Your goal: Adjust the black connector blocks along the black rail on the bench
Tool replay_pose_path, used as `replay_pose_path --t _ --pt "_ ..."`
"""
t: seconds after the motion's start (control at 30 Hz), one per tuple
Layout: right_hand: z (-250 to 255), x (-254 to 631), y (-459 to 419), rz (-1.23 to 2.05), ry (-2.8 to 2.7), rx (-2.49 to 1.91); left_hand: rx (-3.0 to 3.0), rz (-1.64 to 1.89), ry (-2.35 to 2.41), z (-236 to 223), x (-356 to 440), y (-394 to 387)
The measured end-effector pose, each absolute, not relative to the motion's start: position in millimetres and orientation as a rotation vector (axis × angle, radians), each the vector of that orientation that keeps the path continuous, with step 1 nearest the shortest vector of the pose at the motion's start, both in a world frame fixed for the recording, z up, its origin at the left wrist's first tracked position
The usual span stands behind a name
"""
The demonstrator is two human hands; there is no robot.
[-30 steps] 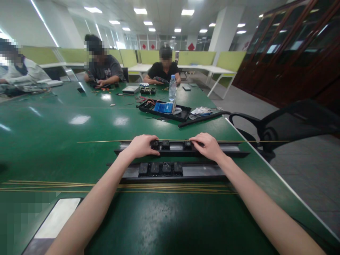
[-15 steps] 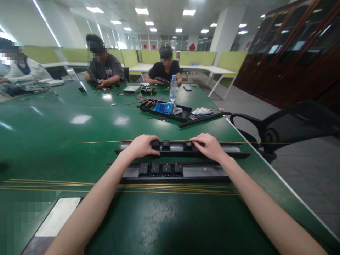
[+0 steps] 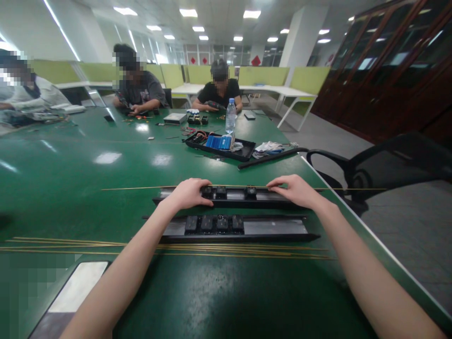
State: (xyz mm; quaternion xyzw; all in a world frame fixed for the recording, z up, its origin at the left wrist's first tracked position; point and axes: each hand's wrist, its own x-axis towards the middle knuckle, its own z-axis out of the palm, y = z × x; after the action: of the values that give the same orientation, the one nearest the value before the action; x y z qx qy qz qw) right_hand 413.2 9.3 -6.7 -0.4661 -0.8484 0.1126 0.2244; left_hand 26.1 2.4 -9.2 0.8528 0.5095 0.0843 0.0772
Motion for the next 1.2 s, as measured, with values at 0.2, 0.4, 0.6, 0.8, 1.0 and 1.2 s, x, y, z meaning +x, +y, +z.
replay_pose_path --t 0.2,0.4,0.6,0.8,1.0,1.2 --pt "4.1 439.3 9.8 0.406 -2.32 -1.47 2.561 0.263 1.503 -11.6 25.2 4.4" --pt "15.6 466.0 7.5 0.474 -2.242 -1.607 2.573 0.264 1.501 -12.6 24.4 4.9" --pt "16.5 493.3 8.5 0.55 -2.174 -1.739 2.57 0.27 1.5 -12.8 24.0 4.5" --pt "17.4 515.4 6.8 0.478 -2.147 -1.873 2.563 0.279 1.5 -12.2 24.3 5.1" --pt "15.3 529.8 9.9 0.422 -2.177 -1.929 2.56 0.275 1.5 -13.1 24.5 6.0" --pt "11.1 545.3 11.4 0.401 -2.073 -2.045 2.565 0.273 1.507 -12.2 24.6 5.2"
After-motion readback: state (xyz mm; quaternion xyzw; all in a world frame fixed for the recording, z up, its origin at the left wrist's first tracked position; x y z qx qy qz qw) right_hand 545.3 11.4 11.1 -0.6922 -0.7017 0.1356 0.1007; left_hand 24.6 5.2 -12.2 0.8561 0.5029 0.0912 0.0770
